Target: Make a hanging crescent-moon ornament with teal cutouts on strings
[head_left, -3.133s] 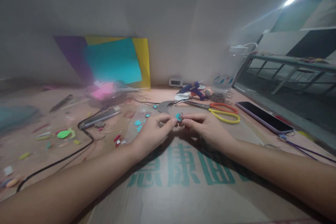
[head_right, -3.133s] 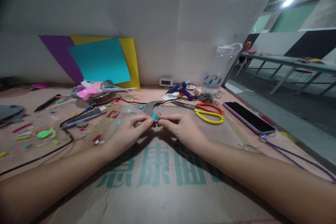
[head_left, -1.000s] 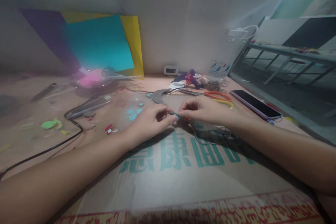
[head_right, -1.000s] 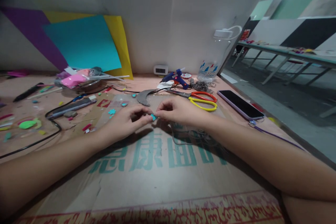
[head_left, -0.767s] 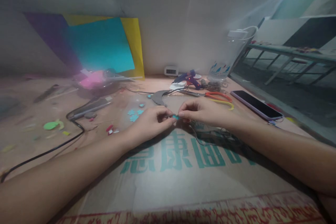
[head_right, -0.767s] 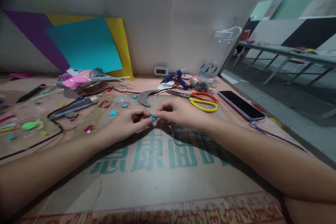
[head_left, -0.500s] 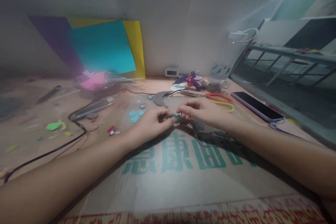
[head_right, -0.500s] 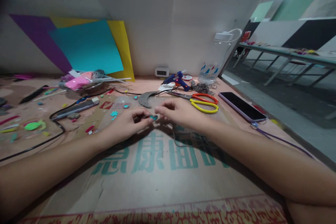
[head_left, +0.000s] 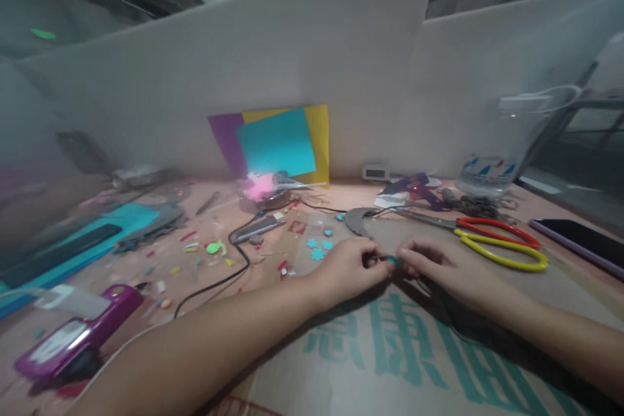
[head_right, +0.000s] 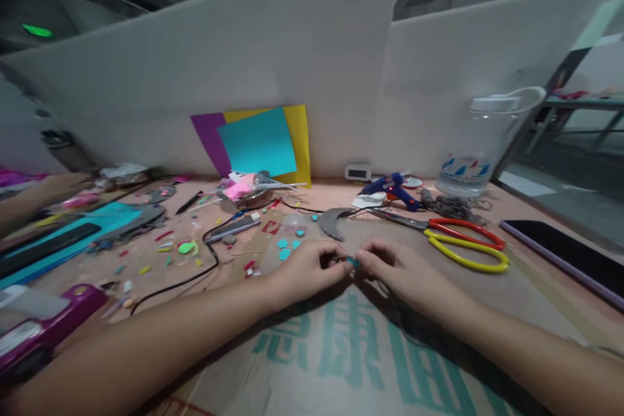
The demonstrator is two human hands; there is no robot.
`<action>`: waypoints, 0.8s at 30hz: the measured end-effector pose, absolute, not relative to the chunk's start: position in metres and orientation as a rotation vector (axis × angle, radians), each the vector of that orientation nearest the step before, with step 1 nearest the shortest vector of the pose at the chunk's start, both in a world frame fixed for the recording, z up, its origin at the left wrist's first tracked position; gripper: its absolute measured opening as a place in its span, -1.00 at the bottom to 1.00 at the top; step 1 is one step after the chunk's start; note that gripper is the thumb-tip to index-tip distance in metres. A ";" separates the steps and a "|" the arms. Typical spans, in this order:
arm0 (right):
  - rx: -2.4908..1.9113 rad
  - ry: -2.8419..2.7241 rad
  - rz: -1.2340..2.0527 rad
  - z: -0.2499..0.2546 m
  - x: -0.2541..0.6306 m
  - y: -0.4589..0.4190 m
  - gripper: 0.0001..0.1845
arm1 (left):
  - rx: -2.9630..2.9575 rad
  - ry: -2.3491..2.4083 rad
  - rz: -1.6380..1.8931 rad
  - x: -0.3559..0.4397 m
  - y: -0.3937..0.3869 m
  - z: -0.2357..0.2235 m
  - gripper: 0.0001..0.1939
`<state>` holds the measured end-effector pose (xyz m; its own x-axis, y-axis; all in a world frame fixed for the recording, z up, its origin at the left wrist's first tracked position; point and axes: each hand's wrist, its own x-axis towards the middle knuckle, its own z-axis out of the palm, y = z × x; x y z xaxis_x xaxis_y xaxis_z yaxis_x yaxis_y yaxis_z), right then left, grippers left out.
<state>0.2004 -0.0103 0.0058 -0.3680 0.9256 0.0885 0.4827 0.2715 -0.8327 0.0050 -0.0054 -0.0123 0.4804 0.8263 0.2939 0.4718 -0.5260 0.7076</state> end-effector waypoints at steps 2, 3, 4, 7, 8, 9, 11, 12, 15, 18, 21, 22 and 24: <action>-1.217 -1.928 0.987 0.003 0.200 -0.010 -0.54 | 2.151 1.073 0.869 0.005 -0.004 -0.014 -0.78; -1.207 -1.914 0.980 0.002 0.200 -0.010 -0.53 | 2.141 1.070 0.872 0.005 -0.003 -0.014 -0.78; -1.206 -1.908 0.969 0.002 0.200 -0.010 -0.53 | 2.134 1.064 0.872 0.005 -0.003 -0.015 -0.79; -1.228 -1.918 0.924 0.003 0.199 -0.013 -0.53 | 2.132 1.047 0.872 0.005 -0.003 -0.016 -0.78; -1.237 -1.929 0.906 0.004 0.199 -0.013 -0.53 | 2.131 1.048 0.874 0.005 -0.003 -0.016 -0.77; -1.244 -1.941 0.888 0.004 0.199 -0.014 -0.52 | 2.131 1.051 0.876 0.005 -0.002 -0.017 -0.75; -1.251 -1.959 0.856 0.003 0.200 -0.013 -0.51 | 2.130 1.056 0.885 0.005 -0.001 -0.019 -0.74; -1.248 -1.966 0.850 0.002 0.200 -0.013 -0.51 | 2.130 1.057 0.886 0.005 0.000 -0.020 -0.73; -1.228 -1.980 0.870 0.001 0.202 -0.011 -0.50 | 2.134 1.052 0.887 0.005 0.000 -0.019 -0.72; -1.257 -2.015 0.838 0.002 0.202 -0.011 -0.51 | 2.158 1.049 0.870 0.004 -0.001 -0.017 -0.73; -1.283 -2.051 0.792 0.002 0.202 -0.011 -0.53 | 2.188 1.044 0.852 0.004 -0.003 -0.014 -0.72; -1.285 -2.056 0.793 0.001 0.202 -0.010 -0.53 | 2.199 1.045 0.849 0.004 -0.003 -0.013 -0.72; -1.275 -2.060 0.812 0.000 0.203 -0.010 -0.53 | 2.215 1.055 0.844 0.004 -0.004 -0.013 -0.72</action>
<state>0.2026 -0.0097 -0.0002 -0.3765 0.9132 0.1559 0.5616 0.3588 -0.7456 0.0044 -0.0039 -0.0131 0.4974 0.8128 0.3033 0.4745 -0.5476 0.6892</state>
